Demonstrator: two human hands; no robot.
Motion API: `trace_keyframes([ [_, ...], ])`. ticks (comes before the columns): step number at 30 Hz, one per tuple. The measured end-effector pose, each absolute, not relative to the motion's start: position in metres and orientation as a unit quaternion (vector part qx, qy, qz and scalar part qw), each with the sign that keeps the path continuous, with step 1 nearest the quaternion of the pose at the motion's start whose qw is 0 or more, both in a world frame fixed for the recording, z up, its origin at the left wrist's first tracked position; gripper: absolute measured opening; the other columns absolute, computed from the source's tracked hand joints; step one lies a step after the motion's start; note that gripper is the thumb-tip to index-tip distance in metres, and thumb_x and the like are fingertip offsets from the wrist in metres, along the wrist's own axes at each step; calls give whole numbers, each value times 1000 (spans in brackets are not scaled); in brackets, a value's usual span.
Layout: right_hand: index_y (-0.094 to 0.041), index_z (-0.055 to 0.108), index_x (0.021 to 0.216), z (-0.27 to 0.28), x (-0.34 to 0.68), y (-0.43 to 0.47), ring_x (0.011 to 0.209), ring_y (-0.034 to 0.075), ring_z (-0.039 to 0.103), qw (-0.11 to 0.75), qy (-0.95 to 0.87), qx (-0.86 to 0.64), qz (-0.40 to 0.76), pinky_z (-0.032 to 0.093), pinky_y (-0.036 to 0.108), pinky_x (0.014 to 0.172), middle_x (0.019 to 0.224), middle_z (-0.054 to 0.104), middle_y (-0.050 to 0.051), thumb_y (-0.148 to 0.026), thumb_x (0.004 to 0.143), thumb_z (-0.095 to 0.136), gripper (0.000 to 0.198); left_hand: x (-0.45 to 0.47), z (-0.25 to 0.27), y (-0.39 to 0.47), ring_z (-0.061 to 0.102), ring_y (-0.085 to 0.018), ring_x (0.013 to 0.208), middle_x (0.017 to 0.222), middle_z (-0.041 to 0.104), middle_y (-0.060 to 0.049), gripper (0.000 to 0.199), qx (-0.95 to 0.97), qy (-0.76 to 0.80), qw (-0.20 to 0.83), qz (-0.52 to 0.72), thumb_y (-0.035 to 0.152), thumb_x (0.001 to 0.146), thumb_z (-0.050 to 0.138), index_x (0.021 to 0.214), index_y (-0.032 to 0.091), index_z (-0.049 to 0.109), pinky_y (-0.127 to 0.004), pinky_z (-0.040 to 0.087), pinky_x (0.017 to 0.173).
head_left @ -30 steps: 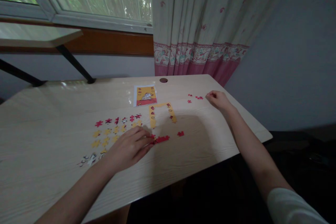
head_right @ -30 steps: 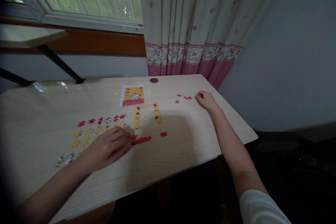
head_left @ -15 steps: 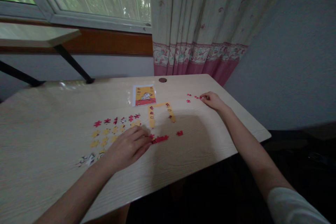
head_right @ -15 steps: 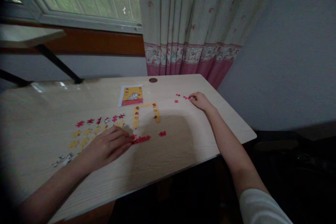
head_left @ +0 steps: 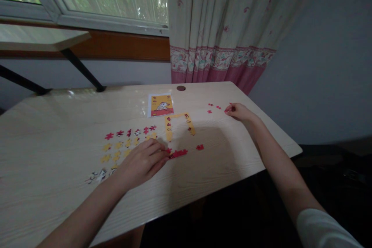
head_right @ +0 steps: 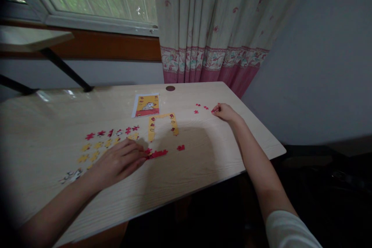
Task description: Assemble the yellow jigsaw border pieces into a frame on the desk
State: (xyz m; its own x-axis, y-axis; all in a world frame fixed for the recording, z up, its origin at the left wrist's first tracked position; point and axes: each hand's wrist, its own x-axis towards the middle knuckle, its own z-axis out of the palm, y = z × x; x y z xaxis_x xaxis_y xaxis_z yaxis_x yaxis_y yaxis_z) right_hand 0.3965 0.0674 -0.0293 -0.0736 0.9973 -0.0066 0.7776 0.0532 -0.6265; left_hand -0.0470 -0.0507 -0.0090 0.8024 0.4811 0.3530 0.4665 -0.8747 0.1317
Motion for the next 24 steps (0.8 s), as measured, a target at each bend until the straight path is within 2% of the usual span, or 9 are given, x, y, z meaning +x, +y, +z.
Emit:
trace_keyframes([
  [7,-14,64,76,-19,379,56,60,11,55,307,-658,-635,263,43,24,57,69,64,4,-28,60,73,23,-47,-8,-51,53,-21,87,89,64,-7,18,944,254,40,208,22,90,49,93,17,66,-35,45,77],
  [11,-15,64,91,-10,345,46,58,10,56,384,-634,-557,374,44,23,55,71,65,2,-33,61,74,36,-39,1,-50,55,-18,86,91,65,-6,18,918,266,122,266,20,89,50,96,19,66,-31,45,76],
  [13,-14,66,88,-7,321,40,63,11,60,408,-620,-511,434,46,24,61,75,68,4,-34,61,75,35,-28,9,-46,57,-17,83,87,66,-5,17,901,272,161,297,22,88,50,91,19,67,-30,46,74],
  [15,-14,67,81,-7,297,33,67,12,63,408,-615,-472,482,48,26,66,76,69,5,-35,60,77,31,-14,15,-41,58,-16,81,84,68,-4,16,874,316,201,310,25,86,53,89,20,67,-30,45,73],
  [18,-15,67,75,-8,267,23,62,11,63,403,-599,-439,534,49,25,64,69,70,3,-37,58,79,30,9,18,-28,56,-14,67,76,68,-2,16,823,400,262,307,27,82,56,85,20,70,-25,43,62],
  [21,-16,66,74,-11,246,12,59,10,63,412,-581,-423,560,50,25,63,66,69,1,-39,59,79,31,28,13,-17,49,-12,56,65,66,0,19,779,462,309,289,29,79,57,86,20,72,-23,36,53],
  [24,-17,65,74,-13,234,4,62,10,64,426,-571,-415,566,51,24,64,69,70,1,-39,60,79,29,37,4,-12,46,-11,54,64,66,0,22,752,479,342,297,34,77,59,84,20,73,-22,33,50],
])
